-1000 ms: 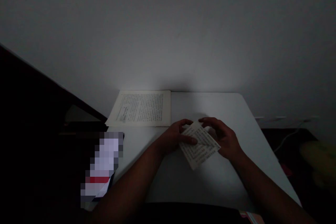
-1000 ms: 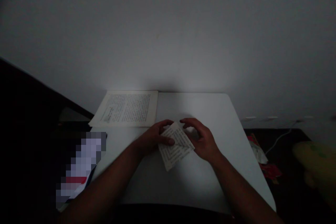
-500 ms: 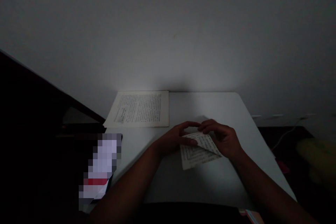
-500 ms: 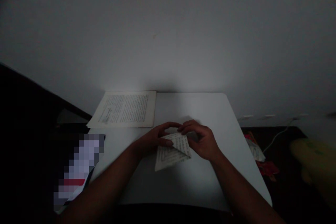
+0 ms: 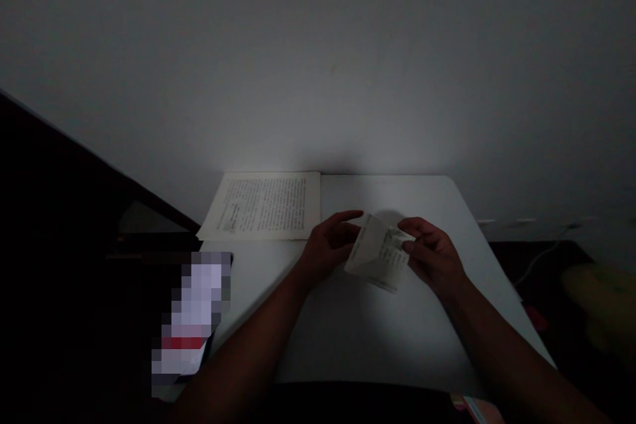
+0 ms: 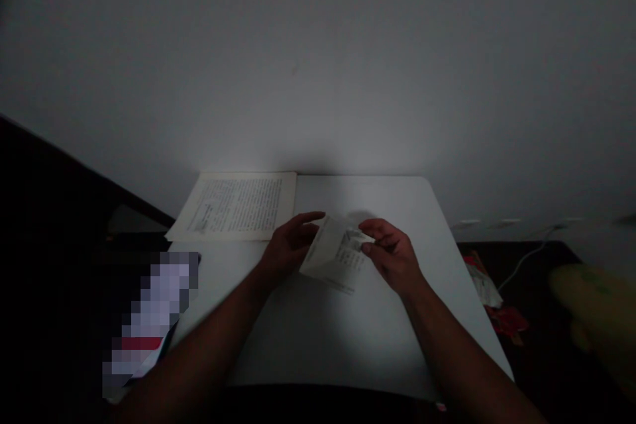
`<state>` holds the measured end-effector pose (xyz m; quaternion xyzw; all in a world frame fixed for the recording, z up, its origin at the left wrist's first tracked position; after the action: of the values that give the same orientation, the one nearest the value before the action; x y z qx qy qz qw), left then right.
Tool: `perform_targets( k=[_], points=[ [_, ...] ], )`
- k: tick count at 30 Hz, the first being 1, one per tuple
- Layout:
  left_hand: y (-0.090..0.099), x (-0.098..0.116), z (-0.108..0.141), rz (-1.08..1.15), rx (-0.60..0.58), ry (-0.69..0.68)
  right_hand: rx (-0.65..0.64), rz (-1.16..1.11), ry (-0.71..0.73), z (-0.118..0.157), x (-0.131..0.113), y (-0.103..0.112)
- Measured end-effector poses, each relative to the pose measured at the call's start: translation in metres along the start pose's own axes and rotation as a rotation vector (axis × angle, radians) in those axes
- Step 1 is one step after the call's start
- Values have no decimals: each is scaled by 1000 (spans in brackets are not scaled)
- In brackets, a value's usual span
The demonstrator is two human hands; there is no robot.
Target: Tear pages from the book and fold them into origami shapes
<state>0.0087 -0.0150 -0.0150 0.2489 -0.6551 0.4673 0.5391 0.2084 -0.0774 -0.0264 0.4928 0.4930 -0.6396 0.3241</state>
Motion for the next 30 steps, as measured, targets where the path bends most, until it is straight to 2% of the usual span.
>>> perform_targets(
  k=[2, 5, 8, 13, 15, 17, 19, 23, 26, 30],
  points=[
    [2, 4, 1, -60, -12, -84, -44, -63, -83, -1, -2, -3],
    [4, 8, 3, -281, -46, -200, -103, -126, -200, -2, -6, -7],
    [4, 12, 5, -472, -83, -234, -115, -139, -261, -2, -7, -7],
    [2, 14, 6, -507, -82, -240, -116, -121, -310, -1, -7, -8],
    [2, 13, 5, -520, -30, -276, -65, -124, -307, -2, -7, -8],
    [4, 10, 4, -520, 72, -320, 15, -130, -244, -3, -7, -9],
    [7, 7, 2, -503, 198, -352, 82, -105, -115, -4, -8, -9],
    [10, 4, -1, -424, 380, -343, 69, 76, 191, 0, -8, -9],
    [9, 3, -1, -390, 425, -327, 33, 209, 333, 6, -6, -10],
    [6, 3, 0, -439, 433, -334, 110, 317, 431, 9, -6, -11]
  ],
)
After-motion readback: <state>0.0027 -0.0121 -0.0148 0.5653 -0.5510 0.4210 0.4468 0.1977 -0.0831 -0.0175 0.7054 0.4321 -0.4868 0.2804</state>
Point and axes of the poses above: each hand's wrist, its own z-axis away from the middle knuckle, its own y-axis out of the back of the hand, x = y × z, the point moved 1 cm from there along -z, towards the middle knuckle, and after that the axes turned 11 degrees about x, right-handed, at the moved point
